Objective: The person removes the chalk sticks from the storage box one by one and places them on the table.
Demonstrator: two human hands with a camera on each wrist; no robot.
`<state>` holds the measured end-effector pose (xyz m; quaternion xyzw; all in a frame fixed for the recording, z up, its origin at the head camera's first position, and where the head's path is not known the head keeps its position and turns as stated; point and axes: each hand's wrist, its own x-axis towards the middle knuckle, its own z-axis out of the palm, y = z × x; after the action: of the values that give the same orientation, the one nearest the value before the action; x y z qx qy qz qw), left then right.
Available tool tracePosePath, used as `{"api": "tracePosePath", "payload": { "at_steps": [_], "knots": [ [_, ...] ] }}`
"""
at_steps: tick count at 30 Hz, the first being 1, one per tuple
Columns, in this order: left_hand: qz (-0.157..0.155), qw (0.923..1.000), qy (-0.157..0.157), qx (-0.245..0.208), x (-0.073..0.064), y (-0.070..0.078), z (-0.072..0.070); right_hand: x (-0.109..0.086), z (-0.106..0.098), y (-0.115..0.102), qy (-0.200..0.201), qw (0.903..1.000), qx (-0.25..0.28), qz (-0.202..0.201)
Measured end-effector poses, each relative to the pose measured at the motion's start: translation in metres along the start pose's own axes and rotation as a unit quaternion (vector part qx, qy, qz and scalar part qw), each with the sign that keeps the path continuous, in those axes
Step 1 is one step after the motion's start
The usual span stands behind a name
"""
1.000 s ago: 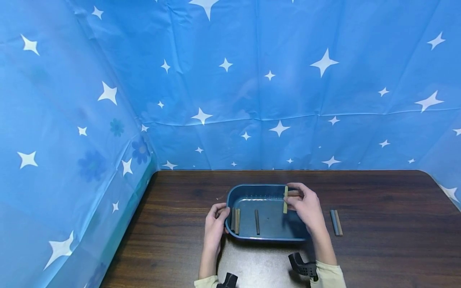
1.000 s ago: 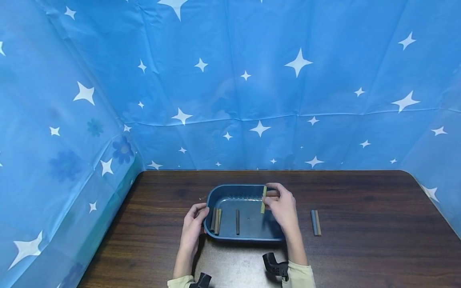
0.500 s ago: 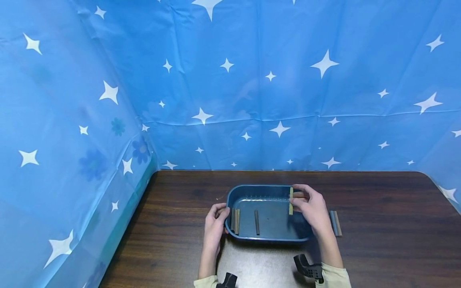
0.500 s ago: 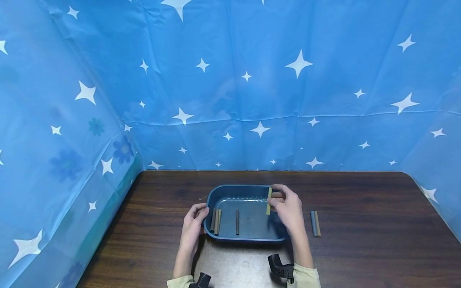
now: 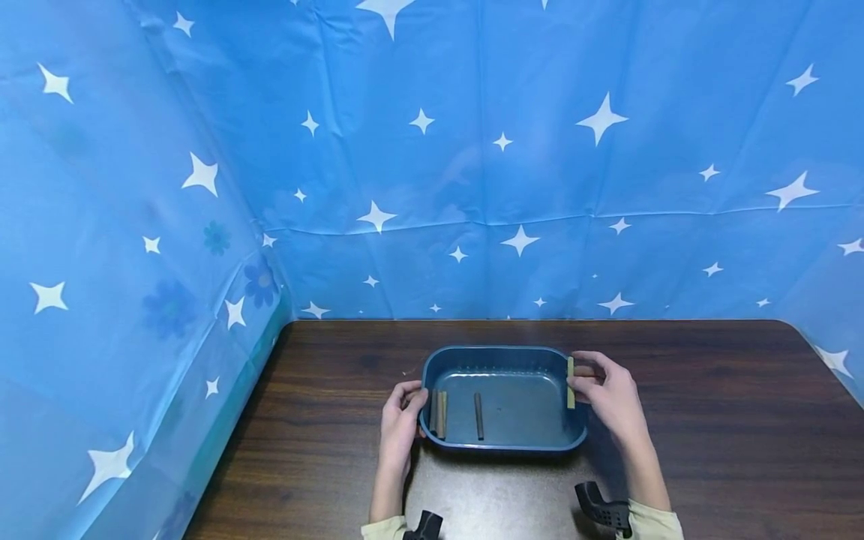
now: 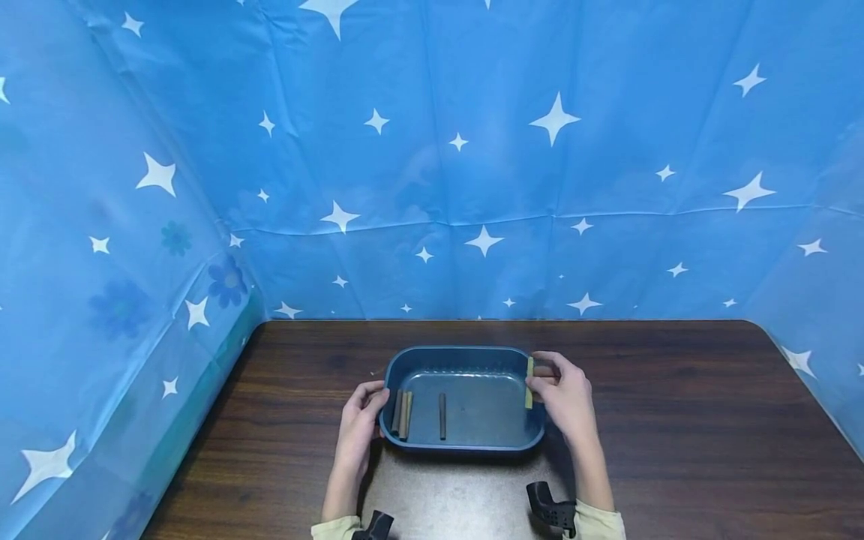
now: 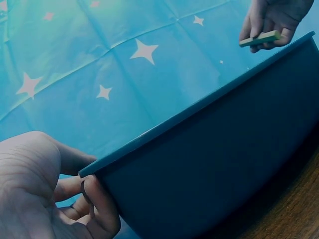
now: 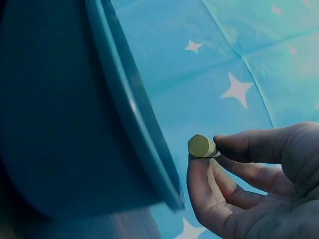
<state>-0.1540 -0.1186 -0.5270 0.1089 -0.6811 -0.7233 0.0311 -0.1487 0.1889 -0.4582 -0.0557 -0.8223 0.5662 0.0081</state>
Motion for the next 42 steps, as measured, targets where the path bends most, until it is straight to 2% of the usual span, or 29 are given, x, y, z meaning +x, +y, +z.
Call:
{"api": "tracePosePath", "payload": {
  "at_steps": [9,27,37,42],
  "knots": [
    [-0.007,1.0000,0.004,-0.002,-0.001,0.003,0.001,0.002,-0.014,0.010,0.005,0.9992,-0.038,-0.007],
    [-0.015,0.9999,0.002,-0.005,-0.001,0.001,0.001,0.000,-0.041,0.030,-0.027,0.9950,-0.092,-0.029],
    [-0.011,0.9999,0.000,0.000,-0.001,0.000,0.001,-0.001,-0.062,0.047,-0.023,0.9924,-0.120,-0.015],
    [-0.012,0.9999,0.001,-0.004,-0.002,0.000,0.001,-0.002,-0.072,0.058,-0.009,0.9882,-0.153,-0.008]
  ]
}}
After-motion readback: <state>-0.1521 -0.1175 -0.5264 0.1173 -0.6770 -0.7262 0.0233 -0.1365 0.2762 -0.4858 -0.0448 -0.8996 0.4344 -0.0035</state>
